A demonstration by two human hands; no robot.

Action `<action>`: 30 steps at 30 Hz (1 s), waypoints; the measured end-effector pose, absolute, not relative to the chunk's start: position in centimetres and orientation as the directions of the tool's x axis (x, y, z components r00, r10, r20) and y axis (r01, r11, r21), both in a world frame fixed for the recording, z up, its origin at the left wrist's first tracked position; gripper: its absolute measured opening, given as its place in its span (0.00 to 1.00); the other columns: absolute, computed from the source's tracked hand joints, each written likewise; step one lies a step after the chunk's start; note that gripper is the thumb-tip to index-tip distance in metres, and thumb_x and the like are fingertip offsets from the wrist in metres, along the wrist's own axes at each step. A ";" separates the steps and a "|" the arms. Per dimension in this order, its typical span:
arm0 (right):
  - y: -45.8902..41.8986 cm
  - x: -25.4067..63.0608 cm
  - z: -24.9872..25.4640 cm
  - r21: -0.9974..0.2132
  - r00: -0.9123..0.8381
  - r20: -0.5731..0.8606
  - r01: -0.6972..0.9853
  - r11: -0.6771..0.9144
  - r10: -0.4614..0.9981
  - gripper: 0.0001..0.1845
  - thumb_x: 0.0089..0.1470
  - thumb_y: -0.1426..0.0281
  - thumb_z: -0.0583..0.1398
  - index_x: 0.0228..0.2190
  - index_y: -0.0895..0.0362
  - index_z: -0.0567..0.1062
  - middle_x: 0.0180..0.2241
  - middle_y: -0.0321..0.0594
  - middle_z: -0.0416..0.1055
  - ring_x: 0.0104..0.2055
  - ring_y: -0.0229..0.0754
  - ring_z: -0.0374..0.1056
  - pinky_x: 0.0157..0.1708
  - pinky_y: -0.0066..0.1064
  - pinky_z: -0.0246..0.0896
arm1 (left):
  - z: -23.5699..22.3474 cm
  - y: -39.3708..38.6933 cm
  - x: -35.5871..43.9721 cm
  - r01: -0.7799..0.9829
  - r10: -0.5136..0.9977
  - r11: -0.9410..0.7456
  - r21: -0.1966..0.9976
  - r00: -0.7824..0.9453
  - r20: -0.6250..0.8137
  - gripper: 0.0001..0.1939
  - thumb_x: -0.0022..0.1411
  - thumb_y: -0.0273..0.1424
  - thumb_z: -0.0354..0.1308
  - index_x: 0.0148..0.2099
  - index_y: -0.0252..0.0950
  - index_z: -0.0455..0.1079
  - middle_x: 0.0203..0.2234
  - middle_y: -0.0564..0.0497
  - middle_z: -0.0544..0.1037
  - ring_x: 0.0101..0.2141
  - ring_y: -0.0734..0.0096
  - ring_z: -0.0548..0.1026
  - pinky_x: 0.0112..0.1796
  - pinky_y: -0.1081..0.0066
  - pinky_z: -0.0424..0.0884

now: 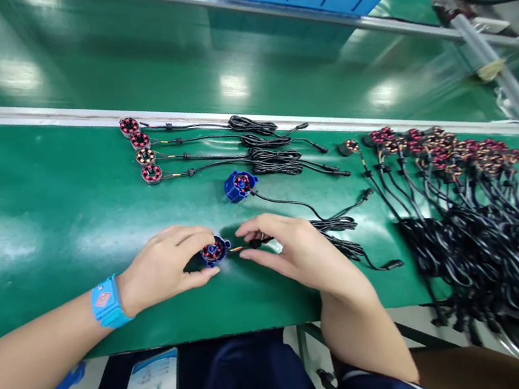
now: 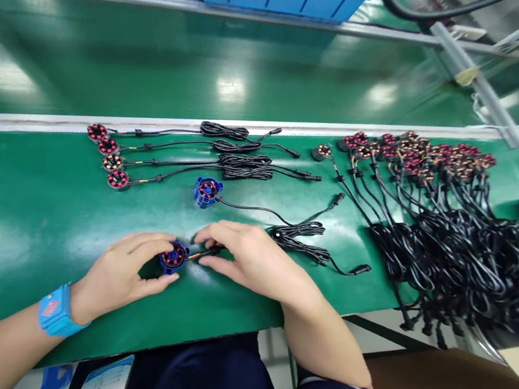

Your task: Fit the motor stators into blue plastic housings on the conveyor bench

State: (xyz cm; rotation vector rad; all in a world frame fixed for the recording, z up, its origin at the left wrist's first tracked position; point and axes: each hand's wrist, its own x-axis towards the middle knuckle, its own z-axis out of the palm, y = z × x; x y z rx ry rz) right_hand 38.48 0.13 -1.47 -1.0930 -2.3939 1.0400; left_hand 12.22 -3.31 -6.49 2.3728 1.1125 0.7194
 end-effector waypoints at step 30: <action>-0.3 37.2 -3.3 -0.835 -0.515 0.039 0.454 0.311 0.856 0.07 0.63 0.71 0.63 0.44 0.54 0.76 0.38 0.37 0.78 0.39 0.39 0.75 0.40 0.29 0.70 | -6.0 -2.8 11.6 0.649 0.725 -0.689 0.322 0.614 0.312 0.15 0.72 0.42 0.55 0.52 0.38 0.70 0.48 0.45 0.77 0.40 0.62 0.79 0.39 0.64 0.75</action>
